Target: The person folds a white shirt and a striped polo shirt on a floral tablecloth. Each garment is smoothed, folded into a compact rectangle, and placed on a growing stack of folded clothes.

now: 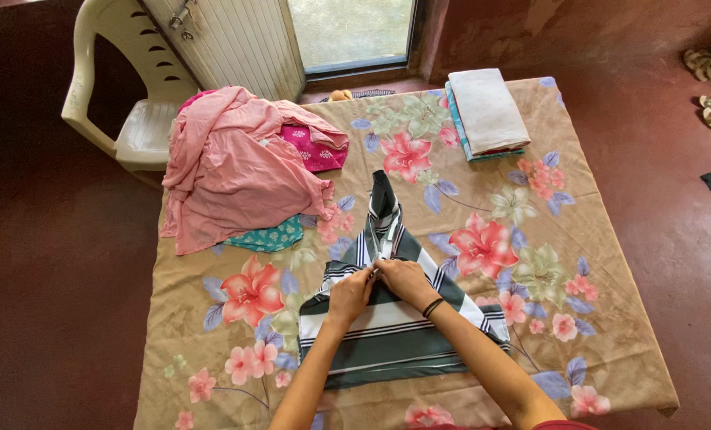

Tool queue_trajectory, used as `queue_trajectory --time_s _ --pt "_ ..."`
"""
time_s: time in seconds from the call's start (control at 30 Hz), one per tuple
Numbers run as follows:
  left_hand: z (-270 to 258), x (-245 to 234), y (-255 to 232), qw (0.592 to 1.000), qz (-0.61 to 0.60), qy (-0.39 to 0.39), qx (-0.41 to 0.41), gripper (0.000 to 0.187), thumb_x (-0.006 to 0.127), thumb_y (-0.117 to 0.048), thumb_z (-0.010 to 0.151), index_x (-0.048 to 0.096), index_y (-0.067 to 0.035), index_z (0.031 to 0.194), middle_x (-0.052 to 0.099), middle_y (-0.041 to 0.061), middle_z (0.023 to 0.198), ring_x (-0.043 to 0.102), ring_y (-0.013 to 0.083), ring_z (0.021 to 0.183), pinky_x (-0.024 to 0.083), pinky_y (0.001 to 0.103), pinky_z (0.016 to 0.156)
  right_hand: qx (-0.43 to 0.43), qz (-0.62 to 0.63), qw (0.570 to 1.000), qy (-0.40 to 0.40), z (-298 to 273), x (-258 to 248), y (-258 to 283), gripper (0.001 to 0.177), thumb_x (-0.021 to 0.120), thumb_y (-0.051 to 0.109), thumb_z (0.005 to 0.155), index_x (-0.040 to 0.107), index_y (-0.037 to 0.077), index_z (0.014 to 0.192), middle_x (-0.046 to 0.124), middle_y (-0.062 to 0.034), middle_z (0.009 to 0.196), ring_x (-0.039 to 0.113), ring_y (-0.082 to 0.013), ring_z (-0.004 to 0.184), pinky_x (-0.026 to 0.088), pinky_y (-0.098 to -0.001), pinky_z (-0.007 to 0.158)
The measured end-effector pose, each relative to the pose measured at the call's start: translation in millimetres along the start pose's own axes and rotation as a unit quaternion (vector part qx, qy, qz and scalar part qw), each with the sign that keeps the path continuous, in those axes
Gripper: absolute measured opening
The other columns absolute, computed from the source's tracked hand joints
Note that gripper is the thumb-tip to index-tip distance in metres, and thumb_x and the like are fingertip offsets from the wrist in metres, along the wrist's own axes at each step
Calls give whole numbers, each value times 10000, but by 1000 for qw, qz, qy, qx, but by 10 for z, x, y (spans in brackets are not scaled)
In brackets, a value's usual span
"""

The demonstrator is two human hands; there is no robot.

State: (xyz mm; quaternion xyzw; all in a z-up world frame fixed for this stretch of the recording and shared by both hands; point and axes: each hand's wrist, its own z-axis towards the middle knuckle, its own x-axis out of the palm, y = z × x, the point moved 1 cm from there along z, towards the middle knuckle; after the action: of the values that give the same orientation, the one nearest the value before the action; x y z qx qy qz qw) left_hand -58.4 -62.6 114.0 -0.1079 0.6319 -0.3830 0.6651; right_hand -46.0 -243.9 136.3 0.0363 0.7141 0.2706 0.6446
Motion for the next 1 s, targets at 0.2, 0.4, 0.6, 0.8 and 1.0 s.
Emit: queue_trajectory --time_s 0.2,0.4,0.6,0.8,1.0 --pt "-332 6 224 993 117 8 7 194 664 -273 931 647 -80 940 717 114 857 694 338 780 518 476 707 37 2 999 -31 -149 -23 22 179 624 296 951 690 148 1029 755 -68 930 728 -300 849 518 -484 716" --pt "-483 -214 300 982 188 -17 -3 184 685 -285 905 657 -106 873 710 106 777 693 309 758 485 465 746 52 37 992 -111 -172 30 7 338 676 246 919 629 130 1233 744 -100 947 711 -318 860 471 -497 789" --pt "-557 -407 214 990 74 27 -116 237 672 -304 943 647 -68 957 726 152 781 695 387 774 521 507 704 144 -123 980 51 -305 193 -449 453 747 264 861 564 113 1248 729 -84 1030 699 -289 1005 451 -518 902" --pt "-415 -216 -69 998 -46 -20 -24 277 618 -273 975 674 -105 1188 740 196 913 711 406 800 555 499 657 -32 0 994 -101 -408 -9 -12 664 684 192 904 433 90 1510 717 -128 922 691 -306 861 470 -455 878" --pt "-275 -61 -243 999 -47 21 2 344 637 -265 976 578 -113 1279 725 210 832 696 420 758 525 527 625 0 -49 998 -46 -271 -65 71 166 608 240 967 697 204 1102 756 -11 963 714 -251 844 470 -441 800"
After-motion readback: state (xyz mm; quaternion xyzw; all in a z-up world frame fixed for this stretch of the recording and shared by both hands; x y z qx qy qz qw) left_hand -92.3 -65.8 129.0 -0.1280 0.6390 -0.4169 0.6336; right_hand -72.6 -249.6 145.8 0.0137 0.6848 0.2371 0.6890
